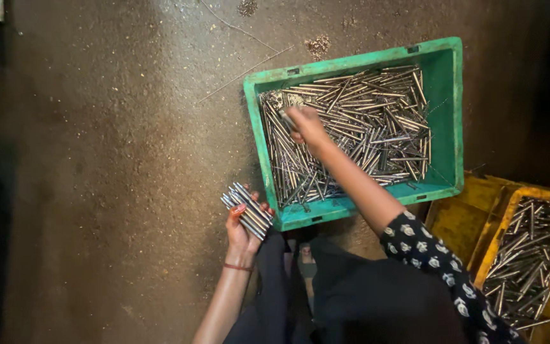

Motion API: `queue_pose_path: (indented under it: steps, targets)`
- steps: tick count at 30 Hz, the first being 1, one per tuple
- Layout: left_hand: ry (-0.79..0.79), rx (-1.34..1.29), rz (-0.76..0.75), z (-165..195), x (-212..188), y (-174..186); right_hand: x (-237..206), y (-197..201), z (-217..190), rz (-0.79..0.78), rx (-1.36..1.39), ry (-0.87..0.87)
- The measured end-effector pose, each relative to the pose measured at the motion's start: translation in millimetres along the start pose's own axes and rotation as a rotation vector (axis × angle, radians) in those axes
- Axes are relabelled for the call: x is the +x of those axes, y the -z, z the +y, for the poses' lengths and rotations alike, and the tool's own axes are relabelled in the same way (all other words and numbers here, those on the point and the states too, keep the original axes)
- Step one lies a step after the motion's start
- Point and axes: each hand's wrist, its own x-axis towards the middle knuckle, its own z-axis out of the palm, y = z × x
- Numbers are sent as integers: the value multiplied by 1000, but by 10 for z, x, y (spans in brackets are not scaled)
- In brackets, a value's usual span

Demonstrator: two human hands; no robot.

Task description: The person repeatedly scoops small metal rods from a green crate and transfers them into a yellow crate. The hands move the rods in handfuls, occasionally shaking the green crate to redistribute the contents. The task continues throughout the clip with no visible change in the overall quantity of rods.

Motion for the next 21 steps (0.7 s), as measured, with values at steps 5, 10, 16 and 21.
queue_pose_path:
  steps: [5, 10, 16, 21]
  targets:
    - [-23, 5, -14, 12, -62, -7, 116, -280, -149, 362, -712, 470]
    - [-51, 18, 50, 64, -138, 31, 65, -272, -259, 266, -753, 275]
    - [-57, 25, 32, 106, -126, 93, 204, -312, -279, 231, -1102, 331]
    - [-52, 37, 67, 144, -153, 157, 265, -167, -237, 210, -529, 126]
